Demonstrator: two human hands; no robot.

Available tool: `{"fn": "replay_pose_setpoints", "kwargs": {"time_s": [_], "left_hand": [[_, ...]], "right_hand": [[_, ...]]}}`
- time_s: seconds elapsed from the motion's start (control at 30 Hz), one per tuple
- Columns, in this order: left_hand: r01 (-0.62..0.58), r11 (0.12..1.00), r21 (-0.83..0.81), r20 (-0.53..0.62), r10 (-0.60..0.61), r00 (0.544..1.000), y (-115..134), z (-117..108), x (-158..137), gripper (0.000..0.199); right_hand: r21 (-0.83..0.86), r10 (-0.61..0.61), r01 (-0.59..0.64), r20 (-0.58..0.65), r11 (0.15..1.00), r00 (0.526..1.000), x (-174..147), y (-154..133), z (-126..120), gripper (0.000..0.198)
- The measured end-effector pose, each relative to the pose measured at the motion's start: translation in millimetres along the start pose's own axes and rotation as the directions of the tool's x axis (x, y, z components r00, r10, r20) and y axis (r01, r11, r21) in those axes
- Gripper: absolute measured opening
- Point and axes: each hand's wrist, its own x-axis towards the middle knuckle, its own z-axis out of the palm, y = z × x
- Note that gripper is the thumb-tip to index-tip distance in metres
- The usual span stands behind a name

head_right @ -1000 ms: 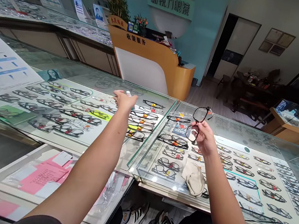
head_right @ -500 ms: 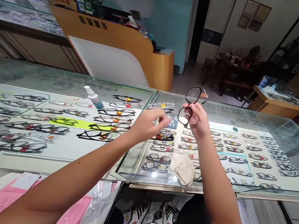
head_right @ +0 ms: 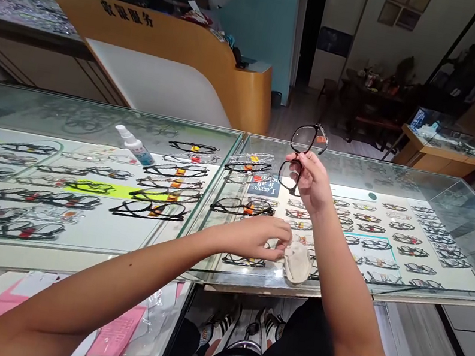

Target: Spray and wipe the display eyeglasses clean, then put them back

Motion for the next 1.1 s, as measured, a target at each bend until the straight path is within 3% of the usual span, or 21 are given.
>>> {"fn": "replay_pose_setpoints", "kwargs": {"time_s": [0.1,0.23,0.4,0.53,0.63,0.77,0.87,0.93,1.0,1.1], "left_hand": [[0.003,0.995,-0.096,-0.057,-0.009,0.998,-1,-3,0,0.003],[-0.012,0.998,-0.060,0.011,0.013,1.000,-4,-1,1,0.042],[-0.055,0.998,-0.005,0.069,0.056,0.996,-2,9,5,0.022],[-0.035,0.988,-0.153,-0.036,0.030,0.999,1,8,7,0.014],[0.047,0.935,-0.351,-0.168,-0.113,0.979,-1,-2,5,0.024],[0.090,0.764,-0.639,-0.326,-0.375,0.867,-12,-21,2,0.036],[-0.034,0.554,-0.832,-0.396,-0.550,0.735,-25,-33,3,0.044],[-0.148,0.459,-0.876,-0.438,-0.628,0.643,-35,-39,3,0.048],[-0.220,0.461,-0.860,-0.498,-0.661,0.562,-43,-44,3,0.048],[-0.164,0.623,-0.765,-0.619,-0.640,0.456,-46,-49,-1,0.047]], "right_hand": [[-0.001,-0.009,0.009,-0.004,1.000,1.000,1,0,0,0.029],[-0.006,-0.001,0.001,-0.015,1.000,1.000,3,1,-1,0.030],[-0.004,-0.008,0.008,-0.006,1.000,1.000,5,4,-2,0.033],[0.008,0.002,-0.002,-0.016,1.000,1.000,5,3,-2,0.031],[0.028,0.001,-0.001,-0.017,1.000,1.000,5,2,-2,0.031],[0.019,-0.001,0.001,-0.011,1.000,1.000,4,0,-3,0.030],[0.005,-0.007,0.007,-0.010,1.000,1.000,4,0,-5,0.030],[0.005,-0.010,0.010,-0.008,1.000,1.000,4,0,-5,0.030],[0.002,-0.010,0.010,-0.005,1.000,1.000,3,0,-5,0.030],[-0.013,-0.002,0.002,0.012,1.000,1.000,2,0,-3,0.030]]}}
